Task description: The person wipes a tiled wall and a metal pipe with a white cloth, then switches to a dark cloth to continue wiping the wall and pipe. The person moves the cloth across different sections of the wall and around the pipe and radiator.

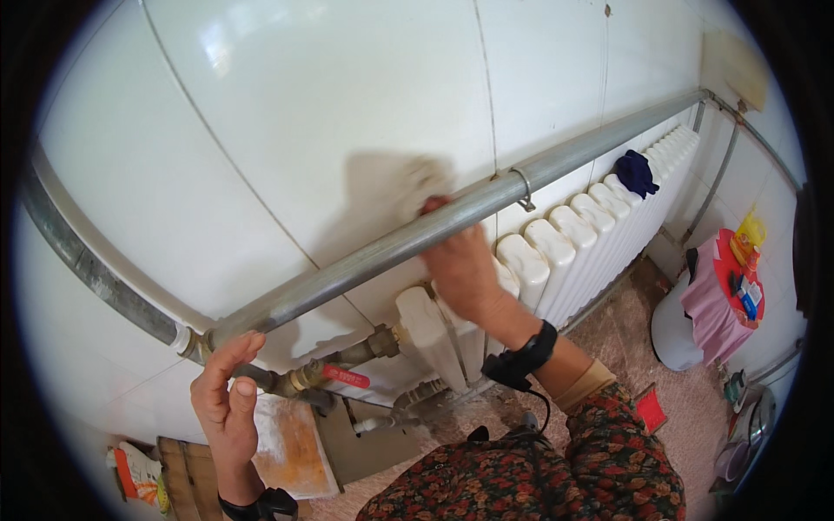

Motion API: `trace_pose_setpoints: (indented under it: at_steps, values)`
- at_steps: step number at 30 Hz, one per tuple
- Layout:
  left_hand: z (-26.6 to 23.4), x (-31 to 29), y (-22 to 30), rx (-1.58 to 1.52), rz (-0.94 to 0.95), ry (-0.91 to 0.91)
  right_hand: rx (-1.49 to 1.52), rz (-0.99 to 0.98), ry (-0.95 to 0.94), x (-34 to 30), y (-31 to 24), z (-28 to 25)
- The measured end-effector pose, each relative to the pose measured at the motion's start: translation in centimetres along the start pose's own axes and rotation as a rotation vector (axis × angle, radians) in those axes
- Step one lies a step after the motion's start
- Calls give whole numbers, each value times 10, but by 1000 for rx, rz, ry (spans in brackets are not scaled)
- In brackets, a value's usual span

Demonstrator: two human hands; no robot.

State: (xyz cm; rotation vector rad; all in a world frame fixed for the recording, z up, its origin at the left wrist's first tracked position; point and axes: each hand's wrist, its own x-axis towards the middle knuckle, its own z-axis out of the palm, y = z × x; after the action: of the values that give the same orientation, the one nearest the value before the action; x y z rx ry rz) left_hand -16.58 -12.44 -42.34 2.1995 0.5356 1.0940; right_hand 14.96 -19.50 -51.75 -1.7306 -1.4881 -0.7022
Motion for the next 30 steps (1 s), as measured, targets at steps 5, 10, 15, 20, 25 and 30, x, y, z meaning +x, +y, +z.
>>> trace_pose_setpoints:
  at_steps: [5,10,15,20,25,30]
  values:
    - [0,-7,-6,-29,11,16,330,161,86,-3,-6,19]
    - [8,-3,-11,-2,114,16,76,-354,34,-3,-60,48]
    - [-18,-23,-14,-107,69,131,-45,-321,-199,5,-33,9]
    - [-36,-47,-23,-138,56,293,-72,-243,-202,-11,-16,18]
    - [-35,-58,-26,-222,32,284,47,-558,-79,9,-76,69]
    - [-24,-61,-23,-221,6,241,442,-443,-279,39,-146,84]
